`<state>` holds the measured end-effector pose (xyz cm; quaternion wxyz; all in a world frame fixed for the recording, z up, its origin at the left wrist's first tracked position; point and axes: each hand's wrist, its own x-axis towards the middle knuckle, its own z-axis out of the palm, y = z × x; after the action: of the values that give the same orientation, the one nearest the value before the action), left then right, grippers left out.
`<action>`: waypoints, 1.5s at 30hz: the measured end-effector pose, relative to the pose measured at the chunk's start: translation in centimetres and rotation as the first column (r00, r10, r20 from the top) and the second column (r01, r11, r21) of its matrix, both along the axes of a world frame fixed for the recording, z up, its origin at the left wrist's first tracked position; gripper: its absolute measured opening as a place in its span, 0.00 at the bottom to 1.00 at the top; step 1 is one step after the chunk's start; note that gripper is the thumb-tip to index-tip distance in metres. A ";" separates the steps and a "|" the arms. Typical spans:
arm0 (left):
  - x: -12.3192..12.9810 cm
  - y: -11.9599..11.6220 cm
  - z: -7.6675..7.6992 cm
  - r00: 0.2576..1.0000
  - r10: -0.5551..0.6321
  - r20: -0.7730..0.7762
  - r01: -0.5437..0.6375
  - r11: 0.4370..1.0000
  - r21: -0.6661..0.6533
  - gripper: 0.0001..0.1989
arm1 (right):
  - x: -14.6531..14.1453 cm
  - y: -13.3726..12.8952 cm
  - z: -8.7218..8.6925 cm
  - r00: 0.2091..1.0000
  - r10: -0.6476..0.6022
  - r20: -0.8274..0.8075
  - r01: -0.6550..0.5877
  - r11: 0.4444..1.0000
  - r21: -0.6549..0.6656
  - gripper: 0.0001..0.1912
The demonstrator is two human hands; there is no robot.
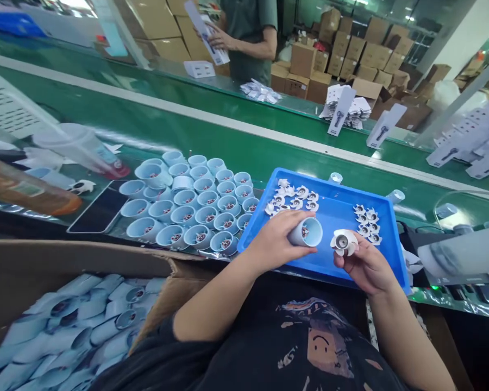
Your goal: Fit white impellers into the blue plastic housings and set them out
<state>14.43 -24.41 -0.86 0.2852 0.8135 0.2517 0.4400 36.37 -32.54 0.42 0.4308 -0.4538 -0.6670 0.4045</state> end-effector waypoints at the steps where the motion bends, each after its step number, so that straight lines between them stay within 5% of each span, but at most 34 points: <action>1: 0.3 -0.7 0.5 0.998 -0.035 -0.059 0.038 0.998 0.051 0.27 | -0.1 -0.3 -0.1 1.000 -0.018 -0.018 0.019 1.000 0.007 0.18; 4: 1.3 -2.0 1.1 0.985 -0.075 -0.156 0.102 0.979 0.175 0.25 | -0.7 -1.2 0.7 0.996 -0.091 -0.008 0.091 0.994 0.055 0.11; 11: 2.4 -3.1 0.3 0.990 0.020 -0.141 0.032 0.933 0.357 0.20 | -1.4 -2.0 3.0 0.823 -0.276 0.496 0.026 0.891 0.452 0.10; 16: 2.7 -3.2 0.3 0.995 -0.013 -0.103 0.046 0.945 0.324 0.22 | -0.9 -1.5 3.0 0.912 -0.161 0.378 0.014 0.931 0.365 0.07; 28: 2.5 -2.9 0.0 0.976 -0.078 -0.202 0.106 0.985 0.135 0.25 | -0.2 -2.4 3.6 0.953 -0.196 0.230 0.099 0.922 0.373 0.04; 36: 2.7 -3.2 0.1 0.972 -0.107 -0.209 0.139 0.979 0.147 0.22 | -0.9 -1.7 2.7 0.868 -0.197 0.456 -0.003 0.916 0.402 0.07; 41: 2.5 -3.2 -0.1 0.959 -0.091 -0.270 0.108 0.993 0.048 0.25 | -0.8 -1.4 2.5 0.859 -0.207 0.468 0.002 0.916 0.402 0.08; 45: 2.5 -3.2 -0.1 0.960 -0.085 -0.268 0.119 0.987 0.111 0.24 | -0.6 -1.5 2.5 0.842 -0.188 0.506 -0.024 0.923 0.383 0.08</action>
<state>16.89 -27.60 -0.97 0.2198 0.8929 0.2167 0.3279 35.74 -33.99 2.93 0.3240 -0.4861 -0.8043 0.1084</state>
